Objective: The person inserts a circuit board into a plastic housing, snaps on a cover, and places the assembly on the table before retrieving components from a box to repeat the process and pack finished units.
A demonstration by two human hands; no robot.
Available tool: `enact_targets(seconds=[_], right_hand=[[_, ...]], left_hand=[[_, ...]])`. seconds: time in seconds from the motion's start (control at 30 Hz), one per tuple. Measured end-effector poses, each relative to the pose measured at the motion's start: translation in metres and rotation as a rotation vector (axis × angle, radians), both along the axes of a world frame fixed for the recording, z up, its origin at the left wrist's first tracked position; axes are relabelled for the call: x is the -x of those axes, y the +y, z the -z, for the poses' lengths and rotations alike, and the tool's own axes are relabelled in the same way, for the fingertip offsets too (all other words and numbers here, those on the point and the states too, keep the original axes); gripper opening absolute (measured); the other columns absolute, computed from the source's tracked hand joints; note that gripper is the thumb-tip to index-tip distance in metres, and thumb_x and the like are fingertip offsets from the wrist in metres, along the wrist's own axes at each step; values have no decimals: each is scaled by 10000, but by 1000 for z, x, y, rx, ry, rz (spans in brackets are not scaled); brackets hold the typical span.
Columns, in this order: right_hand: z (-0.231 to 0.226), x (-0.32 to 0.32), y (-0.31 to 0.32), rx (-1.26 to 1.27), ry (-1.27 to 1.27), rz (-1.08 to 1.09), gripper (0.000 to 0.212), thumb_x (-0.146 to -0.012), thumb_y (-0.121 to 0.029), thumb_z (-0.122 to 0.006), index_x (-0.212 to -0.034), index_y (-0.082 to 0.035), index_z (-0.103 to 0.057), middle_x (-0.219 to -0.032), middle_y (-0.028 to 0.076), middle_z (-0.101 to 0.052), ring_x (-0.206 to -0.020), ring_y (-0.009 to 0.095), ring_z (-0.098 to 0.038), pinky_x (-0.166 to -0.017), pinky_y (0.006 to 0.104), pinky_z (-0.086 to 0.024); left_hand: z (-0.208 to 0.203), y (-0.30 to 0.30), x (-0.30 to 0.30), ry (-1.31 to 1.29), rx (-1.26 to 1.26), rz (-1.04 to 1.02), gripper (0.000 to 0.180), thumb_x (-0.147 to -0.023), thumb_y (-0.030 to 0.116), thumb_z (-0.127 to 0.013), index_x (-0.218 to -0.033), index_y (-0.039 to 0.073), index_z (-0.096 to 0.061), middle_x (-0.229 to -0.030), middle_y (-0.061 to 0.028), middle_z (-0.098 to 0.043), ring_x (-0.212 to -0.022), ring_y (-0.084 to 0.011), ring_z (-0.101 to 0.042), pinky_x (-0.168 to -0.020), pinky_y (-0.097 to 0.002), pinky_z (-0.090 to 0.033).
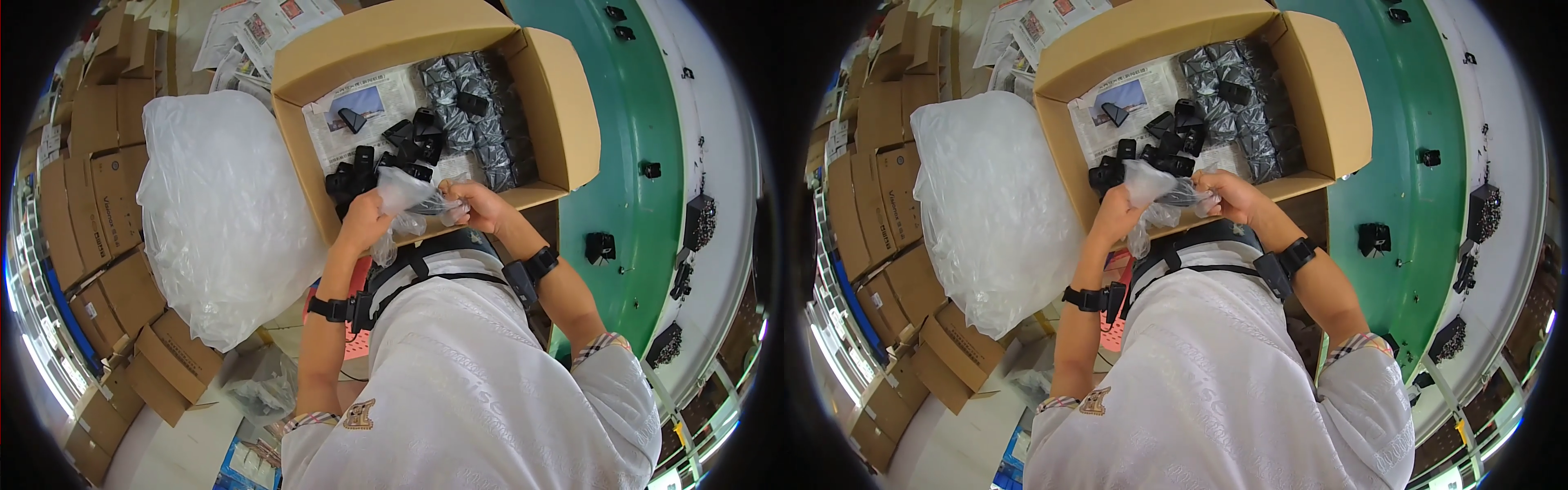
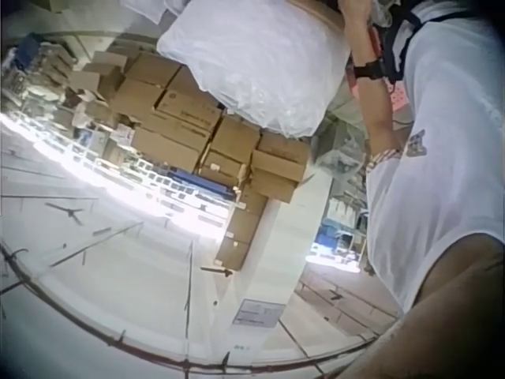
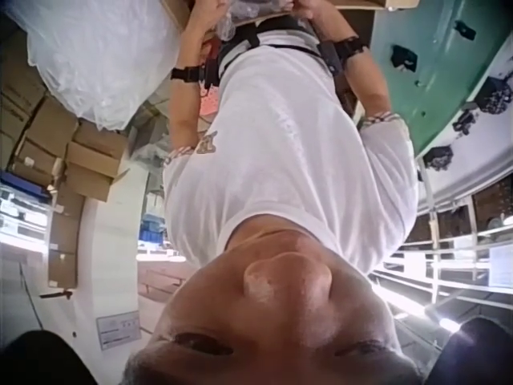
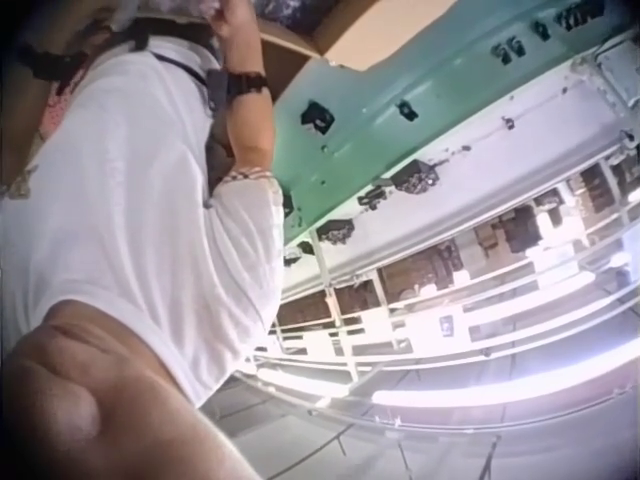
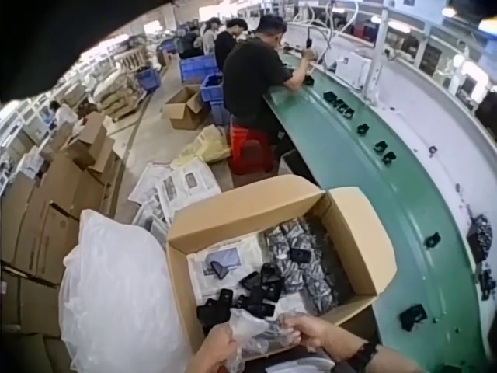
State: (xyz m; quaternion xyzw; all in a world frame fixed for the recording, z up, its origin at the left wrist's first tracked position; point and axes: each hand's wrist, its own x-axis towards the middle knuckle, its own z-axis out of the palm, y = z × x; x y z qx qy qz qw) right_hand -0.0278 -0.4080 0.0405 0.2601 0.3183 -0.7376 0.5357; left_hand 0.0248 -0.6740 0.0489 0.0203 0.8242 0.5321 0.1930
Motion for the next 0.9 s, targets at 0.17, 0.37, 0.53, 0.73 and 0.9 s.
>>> enact_targets(seconds=[0.17, 0.37, 0.53, 0.73, 0.9], right_hand=[[-6, 7, 7, 60, 118, -54, 67, -801, -95, -622, -866, -90, -611, -718, -28, -540, -540, 70, -454, -452, 229, -359], [38, 64, 58, -882, 1117, -337, 188, -831, -129, -614, -990, -64, -691, -771, 81, -691, -720, 169, -682, -622, 304, -541], [58, 184, 96, -1639, 1331, -989, 538, -872, -82, -564, -1392, -13, -442, -969, 277, -701, -930, 451, -690, -813, 518, -566], [113, 224, 76, -1766, 1383, -1244, 316, -919, -100, -566, -1218, -25, -634, -976, 191, -736, -926, 321, -735, -771, 415, -604], [101, 225, 86, -1688, 1630, -1433, 173, -902, -139, -608, -846, -108, -769, -949, 97, -758, -876, 271, -748, -729, 374, -609]], left_hand=[[5, 13, -14, -144, -339, -271, 237, -917, 156, -668, -1070, -23, -686, -975, -161, -723, -858, -198, -676, -797, -334, -518], [-25, 4, -2, 607, 299, -246, 154, -864, 112, -657, -958, 2, -711, -847, -138, -713, -786, -235, -677, -774, -337, -519], [-25, -7, -20, -77, -143, -536, 140, -892, 116, -622, -856, 14, -712, -794, -49, -707, -772, -140, -651, -733, -306, -500], [-23, 10, -24, 180, 150, -609, 211, -936, 188, -630, -845, 10, -698, -792, -17, -675, -741, -111, -608, -696, -285, -466], [-21, 1, -29, -87, -99, -724, 163, -936, 134, -615, -899, -2, -697, -818, -25, -690, -762, -112, -607, -728, -292, -477]])
